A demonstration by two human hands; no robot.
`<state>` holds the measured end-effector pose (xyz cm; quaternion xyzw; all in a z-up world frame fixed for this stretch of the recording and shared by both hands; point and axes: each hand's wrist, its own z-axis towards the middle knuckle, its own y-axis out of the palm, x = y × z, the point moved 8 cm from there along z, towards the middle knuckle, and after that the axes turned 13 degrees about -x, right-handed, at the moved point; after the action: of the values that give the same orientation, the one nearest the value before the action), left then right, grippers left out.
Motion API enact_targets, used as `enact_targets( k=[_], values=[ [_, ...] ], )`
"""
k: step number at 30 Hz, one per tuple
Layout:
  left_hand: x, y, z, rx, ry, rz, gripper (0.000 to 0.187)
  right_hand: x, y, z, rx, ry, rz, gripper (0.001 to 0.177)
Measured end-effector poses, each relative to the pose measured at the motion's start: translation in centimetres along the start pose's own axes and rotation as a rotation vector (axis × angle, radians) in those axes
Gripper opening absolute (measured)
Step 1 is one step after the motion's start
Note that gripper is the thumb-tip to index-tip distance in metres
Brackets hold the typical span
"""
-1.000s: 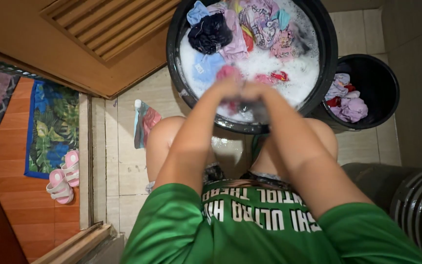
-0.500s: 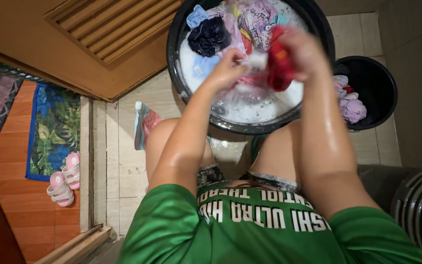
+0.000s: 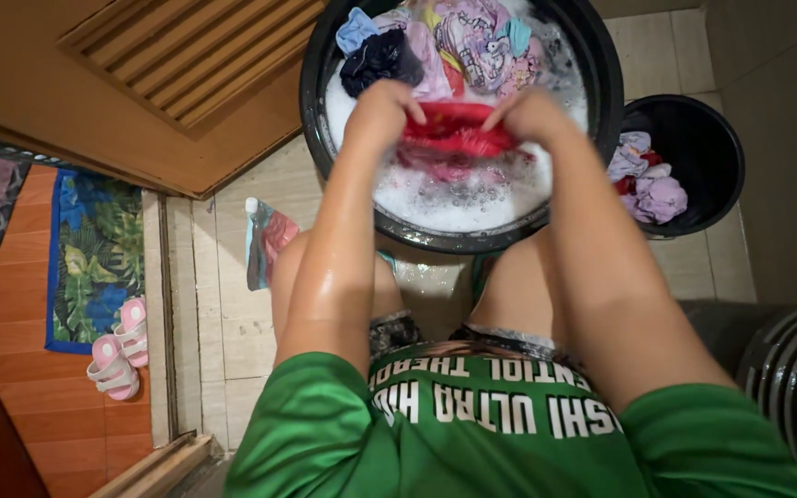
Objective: The person washes clothes by hand in a large basin of soapy water by rubbing the fabric together and rinsing it under a running faucet.
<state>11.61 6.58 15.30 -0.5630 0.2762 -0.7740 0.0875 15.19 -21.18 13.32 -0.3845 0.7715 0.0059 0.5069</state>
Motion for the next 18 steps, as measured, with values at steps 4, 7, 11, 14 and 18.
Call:
enact_targets(
  k=[4, 7, 11, 14, 18],
  values=[
    [-4.7, 7.2, -2.9, 0.023, -0.683, 0.405, 0.034, 2.7, 9.7, 4.4, -0.033, 0.159, -0.63, 0.024],
    [-7.7, 10.4, -4.7, 0.05, -0.806, 0.257, 0.042, 2.4, 16.9, 5.6, -0.108, 0.099, -0.665, 0.027],
    [-13.4, 14.7, -6.7, -0.325, -0.919, 0.236, 0.041, 3.8, 19.1, 4.2, -0.488, 0.109, -0.594, 0.033],
    [-12.7, 19.3, -6.4, -0.697, -0.829, 0.172, 0.04, 3.9, 15.4, 4.1, -0.553, 0.164, -0.625, 0.037],
    [-7.9, 20.6, -4.8, -0.711, -0.623, 0.069, 0.04, 4.9, 13.4, 4.0, -0.284, 0.216, -0.796, 0.044]
  ],
)
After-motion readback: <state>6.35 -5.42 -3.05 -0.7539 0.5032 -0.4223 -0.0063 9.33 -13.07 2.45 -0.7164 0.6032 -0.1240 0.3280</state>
